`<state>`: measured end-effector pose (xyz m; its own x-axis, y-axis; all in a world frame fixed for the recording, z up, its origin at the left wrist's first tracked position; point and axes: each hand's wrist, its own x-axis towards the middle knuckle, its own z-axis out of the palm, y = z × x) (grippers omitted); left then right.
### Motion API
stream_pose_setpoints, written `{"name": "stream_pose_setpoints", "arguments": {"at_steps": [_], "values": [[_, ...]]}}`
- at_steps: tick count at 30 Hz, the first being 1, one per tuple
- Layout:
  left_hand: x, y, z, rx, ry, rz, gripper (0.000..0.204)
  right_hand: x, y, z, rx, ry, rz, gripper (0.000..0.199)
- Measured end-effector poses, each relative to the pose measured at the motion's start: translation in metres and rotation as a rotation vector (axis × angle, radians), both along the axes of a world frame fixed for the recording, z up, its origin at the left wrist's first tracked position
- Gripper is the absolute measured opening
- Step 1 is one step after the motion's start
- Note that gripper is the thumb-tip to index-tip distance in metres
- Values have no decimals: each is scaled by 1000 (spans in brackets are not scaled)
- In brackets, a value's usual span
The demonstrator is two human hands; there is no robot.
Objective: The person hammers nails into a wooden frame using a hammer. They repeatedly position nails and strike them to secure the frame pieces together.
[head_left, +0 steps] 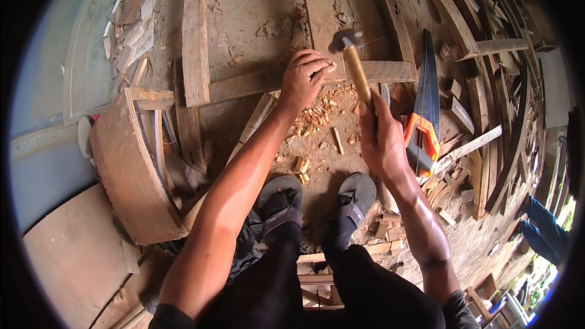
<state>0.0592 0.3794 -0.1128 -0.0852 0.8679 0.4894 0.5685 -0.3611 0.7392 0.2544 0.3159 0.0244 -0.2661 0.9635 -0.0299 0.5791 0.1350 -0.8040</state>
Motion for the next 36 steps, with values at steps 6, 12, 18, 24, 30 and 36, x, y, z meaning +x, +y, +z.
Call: {"name": "stream_pose_setpoints", "arguments": {"at_steps": [6, 12, 18, 24, 30, 36], "values": [[-3, -3, 6, -74, 8, 5, 17, 4, 4, -1, -65, 14, -18, 32], [-6, -2, 5, -55, -19, -56, 14, 6, 0, -9, -152, 8, -37, 33], [-7, 0, 3, -13, 52, -54, 16, 5, -6, -1, -97, -13, -4, 37], [-4, -1, 3, 36, 51, -28, 15, 8, -12, -14, 40, -27, 59, 39], [-6, -4, 3, -18, 74, -33, 19, 5, -11, -13, 60, 7, 26, 40], [-7, -3, -1, -8, 87, -31, 18, 5, -13, -4, 5, -29, 8, 41]]}}
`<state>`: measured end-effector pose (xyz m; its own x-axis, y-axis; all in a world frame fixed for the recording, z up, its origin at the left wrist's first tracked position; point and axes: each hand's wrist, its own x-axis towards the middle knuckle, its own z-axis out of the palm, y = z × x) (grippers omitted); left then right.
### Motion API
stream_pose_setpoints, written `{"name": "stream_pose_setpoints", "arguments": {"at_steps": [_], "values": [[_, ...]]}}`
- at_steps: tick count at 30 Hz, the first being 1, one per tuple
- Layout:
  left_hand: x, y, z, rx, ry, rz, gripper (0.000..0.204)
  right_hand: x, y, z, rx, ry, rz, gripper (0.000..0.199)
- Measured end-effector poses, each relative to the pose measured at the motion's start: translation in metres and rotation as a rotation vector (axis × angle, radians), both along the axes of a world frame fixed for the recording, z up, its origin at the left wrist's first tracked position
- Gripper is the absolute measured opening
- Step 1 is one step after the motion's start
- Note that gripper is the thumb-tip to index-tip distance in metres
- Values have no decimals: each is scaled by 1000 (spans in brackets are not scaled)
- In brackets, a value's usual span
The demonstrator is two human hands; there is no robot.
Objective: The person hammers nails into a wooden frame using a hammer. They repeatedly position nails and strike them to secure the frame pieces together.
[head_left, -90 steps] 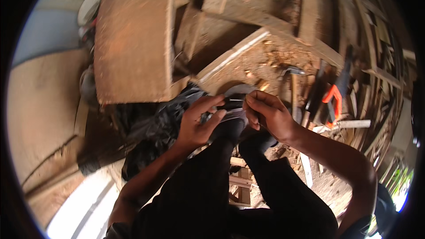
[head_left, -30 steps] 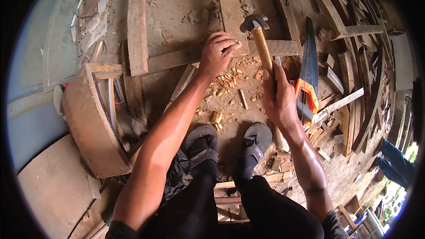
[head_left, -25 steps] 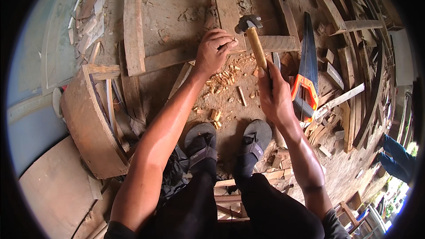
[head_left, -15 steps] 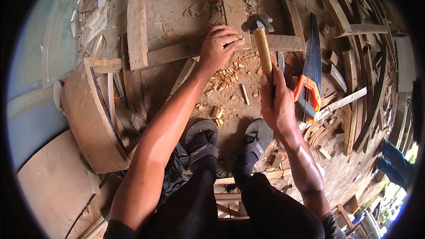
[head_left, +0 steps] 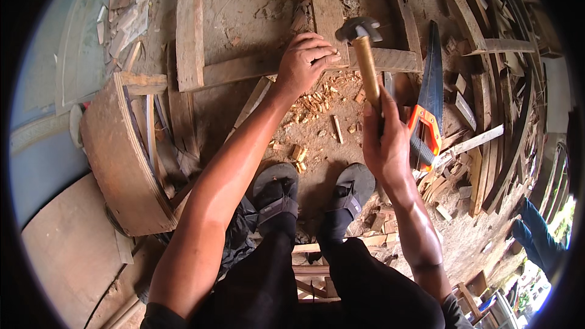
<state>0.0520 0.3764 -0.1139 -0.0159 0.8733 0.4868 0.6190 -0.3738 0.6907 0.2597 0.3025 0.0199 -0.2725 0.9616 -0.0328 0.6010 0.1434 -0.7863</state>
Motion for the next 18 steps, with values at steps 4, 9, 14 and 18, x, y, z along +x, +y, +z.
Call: {"name": "stream_pose_setpoints", "arguments": {"at_steps": [4, 9, 14, 18], "values": [[1, 0, 0, -24, -43, 6, 16, 3, 0, -1, 39, 40, -26, 41], [4, 6, 9, -102, -106, -46, 15, 11, -2, -17, -69, 26, -106, 39], [10, 6, 13, -137, -35, -11, 15, 10, -5, -26, -118, 58, -182, 38], [12, 7, 11, -131, 0, 0, 15, 8, -4, -17, -190, 39, -179, 37]]}}
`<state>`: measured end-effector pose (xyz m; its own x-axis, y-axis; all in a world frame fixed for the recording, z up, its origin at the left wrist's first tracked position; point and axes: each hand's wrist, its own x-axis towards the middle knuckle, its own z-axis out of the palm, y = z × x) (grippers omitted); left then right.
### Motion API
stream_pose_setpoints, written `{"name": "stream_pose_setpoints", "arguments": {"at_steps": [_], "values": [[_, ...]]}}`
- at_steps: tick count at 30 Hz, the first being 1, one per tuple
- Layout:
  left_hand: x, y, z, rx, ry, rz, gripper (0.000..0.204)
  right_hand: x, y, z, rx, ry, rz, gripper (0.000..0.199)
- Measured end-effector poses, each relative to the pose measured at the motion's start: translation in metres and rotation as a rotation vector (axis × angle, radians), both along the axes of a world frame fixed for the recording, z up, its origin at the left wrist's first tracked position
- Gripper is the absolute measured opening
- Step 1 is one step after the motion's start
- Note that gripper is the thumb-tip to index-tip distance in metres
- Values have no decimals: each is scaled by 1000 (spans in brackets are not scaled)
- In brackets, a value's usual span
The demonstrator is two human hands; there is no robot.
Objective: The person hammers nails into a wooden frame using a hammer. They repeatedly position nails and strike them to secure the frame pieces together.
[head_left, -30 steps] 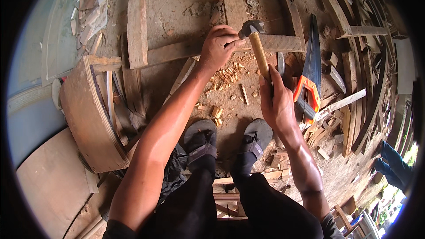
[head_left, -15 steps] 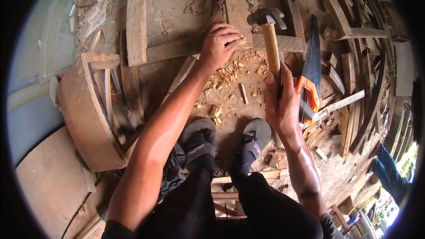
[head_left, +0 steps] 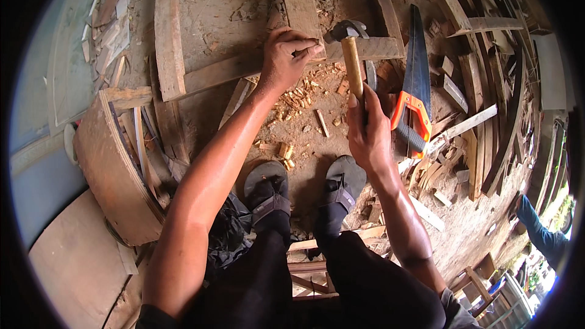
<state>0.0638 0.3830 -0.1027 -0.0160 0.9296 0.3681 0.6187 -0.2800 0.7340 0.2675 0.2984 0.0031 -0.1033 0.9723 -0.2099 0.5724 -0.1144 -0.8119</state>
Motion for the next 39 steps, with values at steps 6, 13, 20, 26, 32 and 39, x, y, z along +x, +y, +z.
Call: {"name": "stream_pose_setpoints", "arguments": {"at_steps": [6, 13, 20, 26, 32, 39], "values": [[2, 3, -3, 68, 40, -21, 14, 0, 1, -4, 89, 22, 31, 38], [2, 3, -14, 128, 122, 20, 18, -4, 4, 10, 154, 24, 104, 38], [7, -1, -13, 175, 151, 29, 15, -4, 2, 13, 201, 7, 116, 40], [3, 0, -15, 160, 186, 12, 16, 1, 1, 9, 186, -50, 144, 45], [5, -1, -14, 181, 158, 26, 17, 0, -1, 11, 260, 4, 109, 45], [3, -2, -14, 184, 153, 34, 17, 0, 4, 20, 208, -20, 145, 46]]}}
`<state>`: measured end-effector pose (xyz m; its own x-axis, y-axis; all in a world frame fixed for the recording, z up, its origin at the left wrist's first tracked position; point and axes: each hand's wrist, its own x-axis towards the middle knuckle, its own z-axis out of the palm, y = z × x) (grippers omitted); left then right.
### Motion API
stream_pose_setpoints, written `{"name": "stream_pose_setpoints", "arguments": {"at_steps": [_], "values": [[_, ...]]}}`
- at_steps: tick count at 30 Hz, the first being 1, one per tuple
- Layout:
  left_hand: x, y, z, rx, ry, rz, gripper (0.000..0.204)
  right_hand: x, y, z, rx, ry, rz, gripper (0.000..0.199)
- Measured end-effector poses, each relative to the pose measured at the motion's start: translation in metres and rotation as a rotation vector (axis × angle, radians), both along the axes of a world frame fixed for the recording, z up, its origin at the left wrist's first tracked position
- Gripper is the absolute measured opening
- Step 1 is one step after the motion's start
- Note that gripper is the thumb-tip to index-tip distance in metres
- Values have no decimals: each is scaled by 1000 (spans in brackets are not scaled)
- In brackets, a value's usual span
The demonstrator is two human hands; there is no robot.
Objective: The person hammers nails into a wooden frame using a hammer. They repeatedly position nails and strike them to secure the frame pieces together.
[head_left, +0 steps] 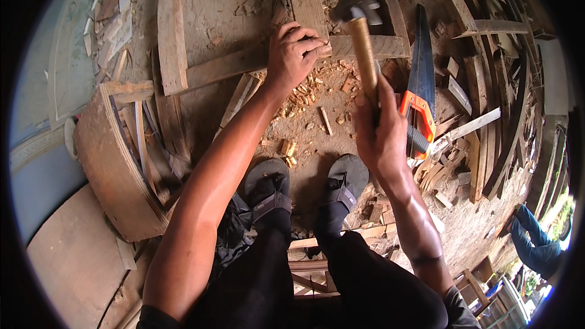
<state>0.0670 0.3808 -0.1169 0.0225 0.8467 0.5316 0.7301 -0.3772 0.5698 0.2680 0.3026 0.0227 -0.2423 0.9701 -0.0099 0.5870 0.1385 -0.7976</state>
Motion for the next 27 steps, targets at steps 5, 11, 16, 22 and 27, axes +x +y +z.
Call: {"name": "stream_pose_setpoints", "arguments": {"at_steps": [5, 11, 16, 22, 27], "values": [[5, 4, 1, -3, 19, -16, 17, 12, -1, -19, -32, 5, 22, 47], [1, -1, 2, -11, -25, -10, 16, 5, 0, -8, -53, 54, -48, 46], [1, 2, 0, -50, -7, -40, 18, 15, 1, -26, 7, -93, 93, 45], [2, 3, 1, -17, -17, -7, 19, 12, -4, -19, -57, -23, -27, 43], [0, 0, 5, -36, -29, -33, 14, 11, 0, -11, 52, -16, 14, 38]]}}
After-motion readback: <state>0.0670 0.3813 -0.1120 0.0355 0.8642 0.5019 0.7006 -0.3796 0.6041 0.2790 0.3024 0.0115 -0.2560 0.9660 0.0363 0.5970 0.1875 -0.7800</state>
